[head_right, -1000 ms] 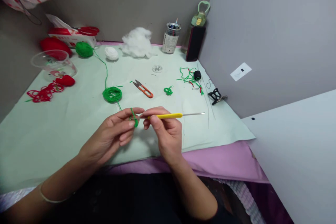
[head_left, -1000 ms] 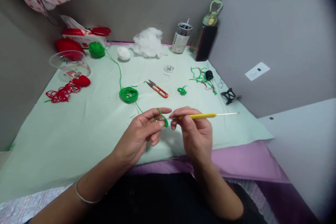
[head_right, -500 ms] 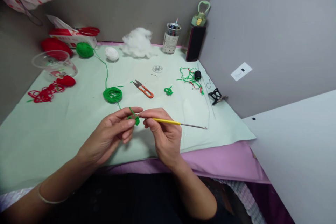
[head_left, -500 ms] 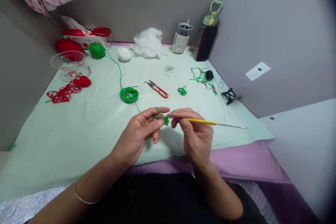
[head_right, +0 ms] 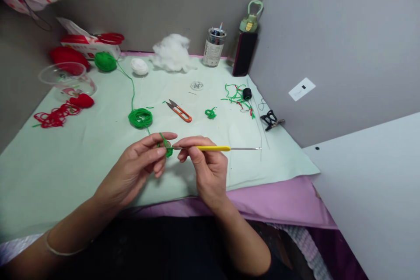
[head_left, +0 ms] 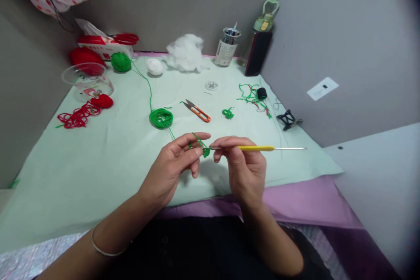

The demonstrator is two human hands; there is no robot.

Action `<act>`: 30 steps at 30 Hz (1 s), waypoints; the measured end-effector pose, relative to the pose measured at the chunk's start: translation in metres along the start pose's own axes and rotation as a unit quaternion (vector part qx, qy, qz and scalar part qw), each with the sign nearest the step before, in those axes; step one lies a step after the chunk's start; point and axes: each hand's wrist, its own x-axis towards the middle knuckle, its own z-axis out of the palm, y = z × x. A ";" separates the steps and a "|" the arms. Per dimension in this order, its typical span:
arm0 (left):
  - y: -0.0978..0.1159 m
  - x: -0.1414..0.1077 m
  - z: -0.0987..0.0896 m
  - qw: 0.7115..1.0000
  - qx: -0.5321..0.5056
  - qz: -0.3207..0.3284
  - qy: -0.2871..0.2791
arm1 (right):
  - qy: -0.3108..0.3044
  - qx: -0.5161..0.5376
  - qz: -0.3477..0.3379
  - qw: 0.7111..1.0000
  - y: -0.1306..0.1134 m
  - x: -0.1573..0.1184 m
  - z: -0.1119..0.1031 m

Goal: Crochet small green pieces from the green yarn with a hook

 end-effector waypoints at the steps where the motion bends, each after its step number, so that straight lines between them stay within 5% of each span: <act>1: 0.000 0.000 0.000 1.000 -0.004 0.001 -0.001 | 0.002 0.001 0.004 1.000 0.000 0.000 0.000; 15: -0.006 0.003 -0.001 0.992 -0.122 -0.024 0.014 | 0.018 0.107 0.049 0.993 0.001 0.001 0.007; 21: -0.008 0.000 0.001 0.995 -0.100 -0.006 0.006 | 0.018 0.130 0.109 0.985 0.002 0.002 0.009; 30: -0.011 -0.002 0.000 0.995 -0.096 0.006 -0.021 | 0.031 0.163 0.087 0.982 -0.004 -0.001 0.015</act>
